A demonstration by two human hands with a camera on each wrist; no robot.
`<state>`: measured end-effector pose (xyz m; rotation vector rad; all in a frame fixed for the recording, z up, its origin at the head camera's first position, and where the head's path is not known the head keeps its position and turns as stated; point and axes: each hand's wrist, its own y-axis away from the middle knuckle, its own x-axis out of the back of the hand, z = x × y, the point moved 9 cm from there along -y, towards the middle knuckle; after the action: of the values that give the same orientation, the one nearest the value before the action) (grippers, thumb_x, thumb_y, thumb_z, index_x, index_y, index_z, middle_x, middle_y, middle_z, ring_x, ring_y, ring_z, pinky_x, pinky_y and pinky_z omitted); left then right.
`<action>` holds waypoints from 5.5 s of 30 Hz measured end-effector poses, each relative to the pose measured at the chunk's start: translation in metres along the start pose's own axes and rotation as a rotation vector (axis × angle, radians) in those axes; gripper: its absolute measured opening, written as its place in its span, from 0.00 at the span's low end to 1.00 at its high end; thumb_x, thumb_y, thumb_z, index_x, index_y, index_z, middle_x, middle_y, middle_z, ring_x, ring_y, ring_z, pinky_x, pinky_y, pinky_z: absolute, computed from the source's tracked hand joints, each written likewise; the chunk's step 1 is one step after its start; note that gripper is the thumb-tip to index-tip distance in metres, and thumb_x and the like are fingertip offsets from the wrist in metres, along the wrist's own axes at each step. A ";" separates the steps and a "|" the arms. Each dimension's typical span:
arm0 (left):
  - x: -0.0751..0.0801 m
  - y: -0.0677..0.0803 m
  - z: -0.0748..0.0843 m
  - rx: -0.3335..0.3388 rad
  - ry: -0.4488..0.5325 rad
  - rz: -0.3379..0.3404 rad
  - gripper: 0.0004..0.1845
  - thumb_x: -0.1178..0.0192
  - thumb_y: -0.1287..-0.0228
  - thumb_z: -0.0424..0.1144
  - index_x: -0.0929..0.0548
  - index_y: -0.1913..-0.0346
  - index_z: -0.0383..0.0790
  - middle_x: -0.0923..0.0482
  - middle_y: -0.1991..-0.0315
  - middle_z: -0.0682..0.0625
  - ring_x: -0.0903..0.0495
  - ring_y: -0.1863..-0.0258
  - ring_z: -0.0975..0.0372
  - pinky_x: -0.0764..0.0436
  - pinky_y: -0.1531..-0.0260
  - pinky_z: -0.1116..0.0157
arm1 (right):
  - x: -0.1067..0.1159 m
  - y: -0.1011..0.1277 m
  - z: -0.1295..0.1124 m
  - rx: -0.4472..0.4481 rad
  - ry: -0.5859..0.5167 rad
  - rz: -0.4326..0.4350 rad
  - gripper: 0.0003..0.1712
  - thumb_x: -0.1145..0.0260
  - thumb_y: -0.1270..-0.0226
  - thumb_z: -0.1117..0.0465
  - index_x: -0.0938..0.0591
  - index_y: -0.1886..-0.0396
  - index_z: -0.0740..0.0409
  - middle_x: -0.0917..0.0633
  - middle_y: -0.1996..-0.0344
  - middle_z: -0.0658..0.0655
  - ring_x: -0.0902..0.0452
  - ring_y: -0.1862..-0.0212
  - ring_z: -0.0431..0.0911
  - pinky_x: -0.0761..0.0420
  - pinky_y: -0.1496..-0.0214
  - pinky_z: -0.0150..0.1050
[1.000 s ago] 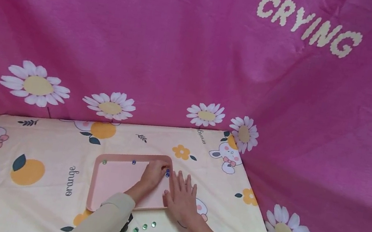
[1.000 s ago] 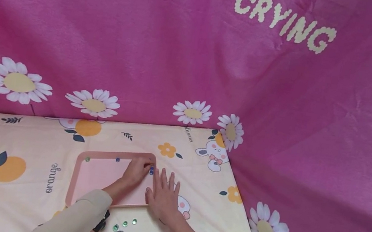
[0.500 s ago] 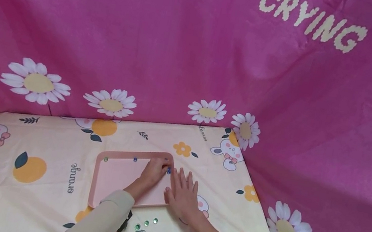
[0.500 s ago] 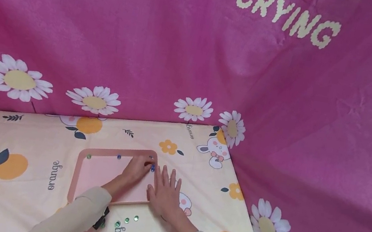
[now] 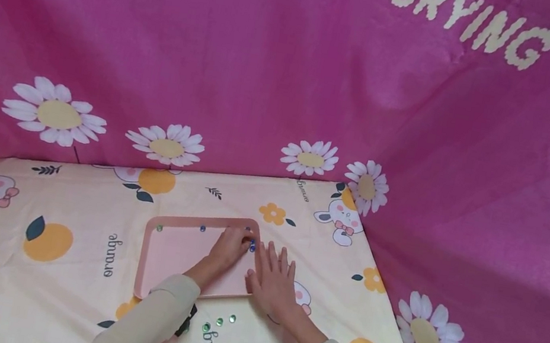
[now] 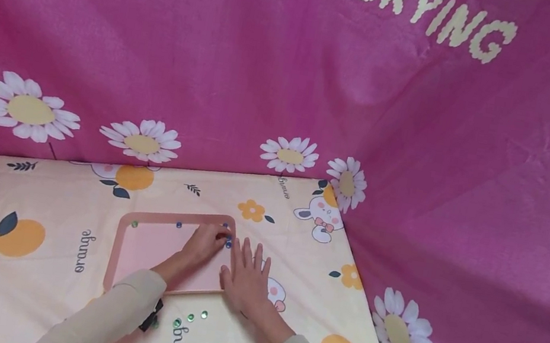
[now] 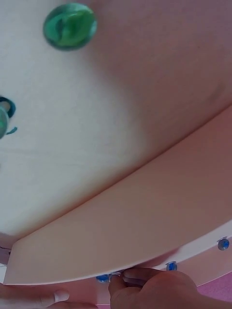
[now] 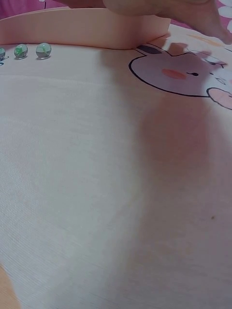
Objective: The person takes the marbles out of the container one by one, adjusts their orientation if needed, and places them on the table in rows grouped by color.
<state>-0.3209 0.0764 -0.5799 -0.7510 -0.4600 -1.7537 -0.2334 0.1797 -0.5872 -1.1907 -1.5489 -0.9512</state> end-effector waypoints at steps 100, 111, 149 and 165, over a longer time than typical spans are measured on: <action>0.124 0.164 -0.111 0.250 -0.416 0.169 0.43 0.43 0.30 0.49 0.49 0.24 0.27 0.52 0.23 0.33 0.54 0.25 0.41 0.56 0.30 0.39 | -0.035 -0.110 -0.147 -0.030 -0.681 -0.059 0.13 0.31 0.36 0.67 0.14 0.52 0.60 0.14 0.63 0.50 0.21 0.60 0.39 0.20 0.54 0.32; 0.122 0.163 -0.115 0.262 -0.434 0.153 0.43 0.44 0.30 0.50 0.50 0.23 0.29 0.55 0.22 0.35 0.56 0.24 0.42 0.57 0.29 0.39 | -0.045 -0.128 -0.170 -0.045 -0.728 0.000 0.11 0.32 0.35 0.67 0.13 0.54 0.61 0.17 0.66 0.49 0.25 0.63 0.40 0.20 0.55 0.31; 0.125 0.163 -0.111 0.222 -0.486 0.190 0.42 0.44 0.32 0.50 0.46 0.24 0.29 0.54 0.22 0.35 0.56 0.24 0.44 0.60 0.29 0.39 | -0.022 -0.102 -0.134 -0.103 -0.899 0.086 0.04 0.29 0.44 0.66 0.13 0.67 0.57 0.16 0.76 0.46 0.24 0.72 0.37 0.23 0.68 0.30; 0.128 0.164 -0.110 0.231 -0.482 0.204 0.42 0.42 0.33 0.49 0.45 0.24 0.29 0.53 0.22 0.34 0.55 0.24 0.43 0.58 0.29 0.39 | 0.000 0.000 -0.147 0.130 -0.949 -0.206 0.05 0.28 0.37 0.65 0.13 0.63 0.52 0.14 0.68 0.44 0.18 0.64 0.39 0.19 0.59 0.31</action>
<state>-0.2160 -0.1341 -0.5814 -1.0160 -0.8628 -1.2961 -0.2018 0.0413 -0.5480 -1.5033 -2.4646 -0.3739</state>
